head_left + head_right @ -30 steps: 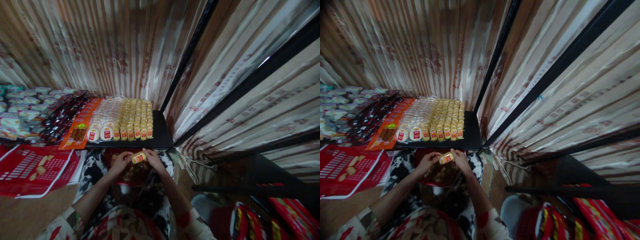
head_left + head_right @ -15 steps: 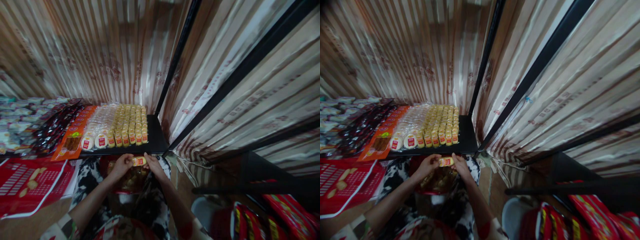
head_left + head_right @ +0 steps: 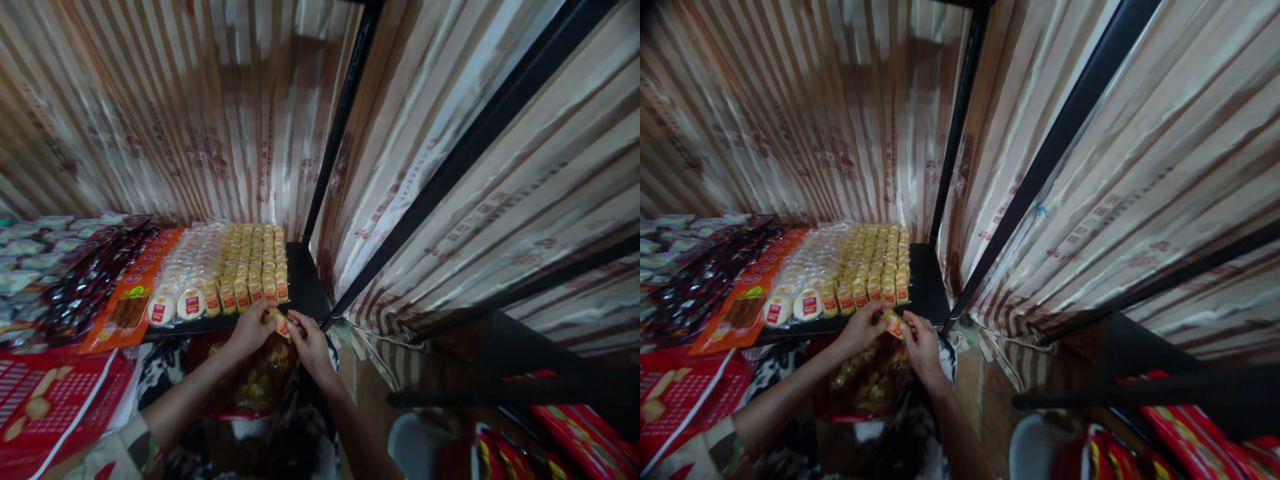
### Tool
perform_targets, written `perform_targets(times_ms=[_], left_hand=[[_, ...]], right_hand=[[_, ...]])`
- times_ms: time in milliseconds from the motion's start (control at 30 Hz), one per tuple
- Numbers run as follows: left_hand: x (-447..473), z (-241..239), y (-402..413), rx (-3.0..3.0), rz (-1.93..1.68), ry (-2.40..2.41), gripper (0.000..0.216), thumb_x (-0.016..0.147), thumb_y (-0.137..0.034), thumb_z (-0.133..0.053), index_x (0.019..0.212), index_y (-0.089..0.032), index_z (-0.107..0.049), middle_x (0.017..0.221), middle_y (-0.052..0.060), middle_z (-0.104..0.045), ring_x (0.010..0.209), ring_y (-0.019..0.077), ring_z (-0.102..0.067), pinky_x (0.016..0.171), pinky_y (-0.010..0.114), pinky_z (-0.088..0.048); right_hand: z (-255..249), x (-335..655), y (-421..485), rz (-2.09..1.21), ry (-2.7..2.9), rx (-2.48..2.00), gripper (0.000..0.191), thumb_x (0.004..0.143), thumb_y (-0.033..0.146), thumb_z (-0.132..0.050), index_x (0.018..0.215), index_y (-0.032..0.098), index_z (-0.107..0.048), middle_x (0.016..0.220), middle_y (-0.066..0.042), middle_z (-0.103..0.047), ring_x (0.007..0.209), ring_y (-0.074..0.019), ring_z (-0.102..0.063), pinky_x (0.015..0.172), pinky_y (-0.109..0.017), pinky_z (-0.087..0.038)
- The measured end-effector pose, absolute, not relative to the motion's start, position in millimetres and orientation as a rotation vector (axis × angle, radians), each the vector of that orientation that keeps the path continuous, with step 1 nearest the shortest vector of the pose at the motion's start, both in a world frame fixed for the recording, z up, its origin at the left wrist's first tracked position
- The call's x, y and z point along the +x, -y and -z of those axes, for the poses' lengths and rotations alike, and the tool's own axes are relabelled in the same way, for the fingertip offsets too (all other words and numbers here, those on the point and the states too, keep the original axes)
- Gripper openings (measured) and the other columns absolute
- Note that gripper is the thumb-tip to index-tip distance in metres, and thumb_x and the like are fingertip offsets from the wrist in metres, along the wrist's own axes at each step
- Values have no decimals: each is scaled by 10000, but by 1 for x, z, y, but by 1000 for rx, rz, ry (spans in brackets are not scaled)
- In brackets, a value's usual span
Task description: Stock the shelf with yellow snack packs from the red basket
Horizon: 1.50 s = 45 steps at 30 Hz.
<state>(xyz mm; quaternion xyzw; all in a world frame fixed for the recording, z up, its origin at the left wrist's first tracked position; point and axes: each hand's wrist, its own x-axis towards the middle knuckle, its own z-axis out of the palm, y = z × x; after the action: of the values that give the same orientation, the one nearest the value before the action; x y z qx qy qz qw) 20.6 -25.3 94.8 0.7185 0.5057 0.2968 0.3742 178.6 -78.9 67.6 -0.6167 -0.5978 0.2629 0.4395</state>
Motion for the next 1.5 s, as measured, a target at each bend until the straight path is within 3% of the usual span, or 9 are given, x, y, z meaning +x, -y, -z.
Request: perform_targets(times_ms=[200, 333, 600, 733, 867, 1133, 1267, 1500], left_hand=[[41, -117, -13, 1983, -811, -1173, 309, 751, -176, -552, 1053, -188, -616, 1015, 36, -645, 928, 160, -591, 848, 259, -455], [55, -130, -40, 2036, -832, -1164, 292, 753, -179, -564, 1039, -183, -623, 1000, 43, -649, 926, 166, -594, 850, 272, -461], [83, -151, -104, 2000, -857, -1186, 276, 785, -170, -525, 1048, -159, -608, 1010, 55, -661, 877, 158, -617, 838, 284, -484], [95, -154, -129, 2124, -861, -1212, 379, 780, -93, -459, 1138, -155, -570, 1131, 71, -622, 1048, 183, -570, 965, 312, -423], [102, -147, -142, 2277, -779, -1291, 472, 754, -49, -439, 1208, -129, -538, 1342, 94, -479, 1269, 221, -393, 1093, 333, -284], [112, -134, -161, 2545, -408, -1329, 456, 824, -196, -414, 1244, -50, -513, 1401, 162, -400, 1370, 302, -176, 1114, 465, -169], [117, -127, -173, 2550, -337, -1367, 473, 847, -251, -397, 1276, -73, -486, 1424, 154, -365, 1371, 305, -176, 1100, 505, -163], [115, -117, -181, 2598, -242, -1433, 489, 869, -303, -349, 1289, -81, -465, 1413, 145, -389, 1359, 260, -231, 1110, 455, -170]], right_hand=[[-80, 186, 50, -637, 1471, -1482, 368, 809, 331, -540, 1149, 201, -591, 953, -71, -631, 879, -195, -581, 778, -312, -504], [-85, 192, 23, -672, 1409, -1401, 344, 809, 339, -522, 1113, 195, -596, 1076, -88, -580, 922, -186, -577, 715, -271, -520], [-89, 214, -55, -531, 1307, -1444, 360, 809, 331, -504, 1123, 165, -566, 1028, -88, -622, 880, -187, -595, 715, -277, -507], [-90, 224, -95, -468, 1268, -1487, 378, 800, 311, -499, 1143, 159, -547, 1040, -81, -634, 905, -197, -598, 763, -291, -491], [-82, 230, -129, -362, 1258, -1606, 335, 815, 275, -467, 1123, 180, -559, 1037, -62, -646, 944, -198, -593, 854, -308, -446], [-57, 233, -180, -296, 1233, -1764, 354, 812, 245, -469, 1132, 129, -563, 1071, -106, -641, 986, -215, -587, 876, -318, -429], [-46, 236, -200, -288, 1212, -1770, 362, 813, 261, -471, 1136, 126, -561, 1065, -117, -643, 992, -211, -588, 880, -314, -432], [-31, 237, -227, -278, 1150, -1816, 315, 802, 281, -501, 1090, 161, -539, 989, -88, -668, 897, -200, -629, 783, -294, -462]])
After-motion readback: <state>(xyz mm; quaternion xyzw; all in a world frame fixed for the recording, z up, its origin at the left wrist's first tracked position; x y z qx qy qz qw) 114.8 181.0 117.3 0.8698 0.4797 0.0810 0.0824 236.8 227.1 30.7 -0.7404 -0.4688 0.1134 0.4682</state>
